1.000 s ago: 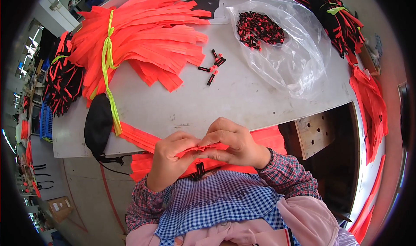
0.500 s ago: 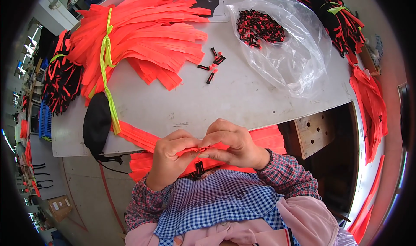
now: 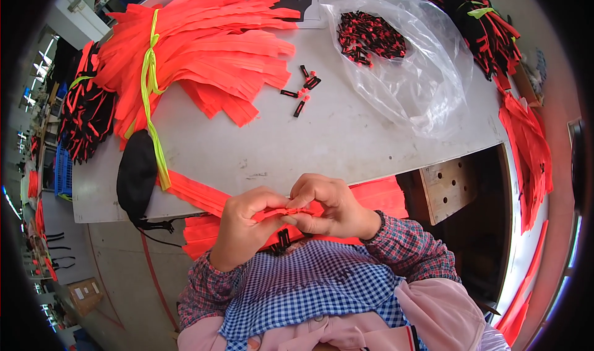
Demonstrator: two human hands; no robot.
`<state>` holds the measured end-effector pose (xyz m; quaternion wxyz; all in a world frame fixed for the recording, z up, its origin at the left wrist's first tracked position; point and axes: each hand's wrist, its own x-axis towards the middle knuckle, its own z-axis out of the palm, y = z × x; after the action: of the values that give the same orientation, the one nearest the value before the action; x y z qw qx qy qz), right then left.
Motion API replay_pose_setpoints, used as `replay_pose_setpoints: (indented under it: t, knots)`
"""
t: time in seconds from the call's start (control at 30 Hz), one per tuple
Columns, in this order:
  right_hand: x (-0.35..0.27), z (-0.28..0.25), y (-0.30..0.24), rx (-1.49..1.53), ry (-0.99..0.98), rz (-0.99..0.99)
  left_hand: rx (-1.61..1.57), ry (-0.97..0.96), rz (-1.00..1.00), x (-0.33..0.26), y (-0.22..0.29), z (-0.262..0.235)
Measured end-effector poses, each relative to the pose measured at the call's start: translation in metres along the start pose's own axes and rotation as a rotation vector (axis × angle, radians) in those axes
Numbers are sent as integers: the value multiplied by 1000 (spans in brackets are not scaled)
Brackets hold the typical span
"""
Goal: Manually attaching plastic sliders or components to fabric zipper strips at a workbench.
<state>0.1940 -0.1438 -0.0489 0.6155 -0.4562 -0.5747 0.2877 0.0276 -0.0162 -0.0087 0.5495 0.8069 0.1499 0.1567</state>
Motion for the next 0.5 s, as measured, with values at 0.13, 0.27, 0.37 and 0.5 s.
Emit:
replay_pose_setpoints:
  t: [0.13,0.27,0.37,0.5]
  knots:
    - [1,-2,0,-20,19,-10,-83,-5,-19,6,-1,1]
    - [-1,-3,1,183,54,176,-172,-25,-49,10,3,-2]
    - [-3,-1,1,421,108,276,-296,-32,-112,7,9,-4]
    - [-4,8,0,496,142,302,-220,-89,-263,9,7,-9]
